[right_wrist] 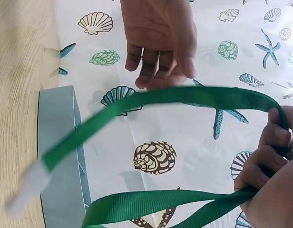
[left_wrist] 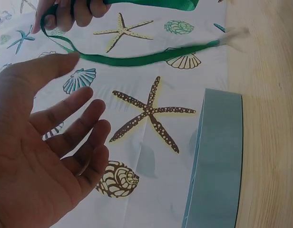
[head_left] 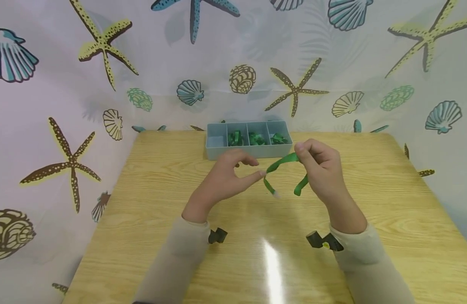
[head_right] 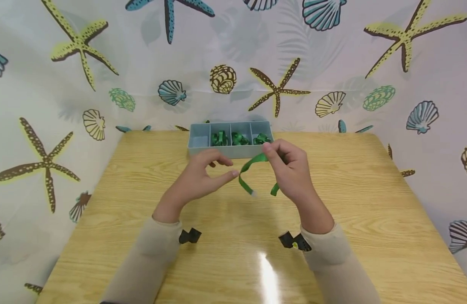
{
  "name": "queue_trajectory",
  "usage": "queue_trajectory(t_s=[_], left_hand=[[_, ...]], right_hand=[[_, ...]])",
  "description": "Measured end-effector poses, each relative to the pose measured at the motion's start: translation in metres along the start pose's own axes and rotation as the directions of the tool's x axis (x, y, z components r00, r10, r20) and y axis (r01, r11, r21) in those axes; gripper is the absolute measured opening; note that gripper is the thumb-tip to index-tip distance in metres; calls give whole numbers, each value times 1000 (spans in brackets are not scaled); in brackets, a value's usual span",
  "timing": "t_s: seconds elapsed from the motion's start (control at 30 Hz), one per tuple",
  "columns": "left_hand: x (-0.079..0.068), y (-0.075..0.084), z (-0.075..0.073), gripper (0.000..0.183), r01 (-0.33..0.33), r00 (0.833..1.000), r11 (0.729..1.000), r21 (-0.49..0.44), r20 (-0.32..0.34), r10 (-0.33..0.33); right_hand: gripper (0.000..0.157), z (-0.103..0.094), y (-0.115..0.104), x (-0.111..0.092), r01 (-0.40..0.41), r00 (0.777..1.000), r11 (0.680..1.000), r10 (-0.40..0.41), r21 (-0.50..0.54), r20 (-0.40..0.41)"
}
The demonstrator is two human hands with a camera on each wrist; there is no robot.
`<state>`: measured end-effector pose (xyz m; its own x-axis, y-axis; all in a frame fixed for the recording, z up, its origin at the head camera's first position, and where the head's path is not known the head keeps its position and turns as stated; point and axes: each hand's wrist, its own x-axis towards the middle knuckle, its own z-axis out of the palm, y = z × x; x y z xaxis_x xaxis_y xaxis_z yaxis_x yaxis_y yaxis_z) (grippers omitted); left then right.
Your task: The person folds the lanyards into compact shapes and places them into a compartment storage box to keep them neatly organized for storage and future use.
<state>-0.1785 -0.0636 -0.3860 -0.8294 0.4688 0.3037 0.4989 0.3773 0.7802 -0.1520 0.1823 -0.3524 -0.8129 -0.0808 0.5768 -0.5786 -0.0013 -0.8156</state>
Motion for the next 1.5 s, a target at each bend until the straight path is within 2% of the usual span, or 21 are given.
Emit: queue_trajectory(t_s=[0.2, 0.37, 0.6, 0.83, 1.03, 1.23, 1.37, 1.5], left_hand=[[2, 17, 10, 40, -76, 997, 995, -61, -10, 75], [4, 26, 13, 33, -145, 989, 987, -64, -36, 143], [6, 21, 11, 5, -213, 972, 977, 13, -101, 214], [7, 17, 3, 6, -232, 959, 970, 75, -146, 241], [6, 19, -5, 9, -251, 936, 964, 90, -230, 265], [8, 23, -9, 12, -306, 903, 950, 53, -301, 308], [8, 25, -10, 13, -305, 898, 951, 46, -318, 303], [7, 27, -12, 12, -303, 897, 952, 51, -323, 303]], right_hand=[[26, 8, -2, 2, 44, 999, 995, -43, -88, 17], [26, 14, -2, 2, 44, 999, 990, -42, -132, 19], [28, 22, -1, 1, 41, 999, 991, -41, -129, 4], [26, 21, 3, 0, -13, 1000, 996, 10, -85, -28], [28, 16, 8, -5, -58, 997, 994, 53, -96, -56], [27, 14, 14, -11, -142, 990, 982, 141, -128, -15], [26, 14, 20, -14, -179, 981, 972, 187, -154, 41], [21, 14, 24, -17, -151, 981, 967, 172, -206, 89]])
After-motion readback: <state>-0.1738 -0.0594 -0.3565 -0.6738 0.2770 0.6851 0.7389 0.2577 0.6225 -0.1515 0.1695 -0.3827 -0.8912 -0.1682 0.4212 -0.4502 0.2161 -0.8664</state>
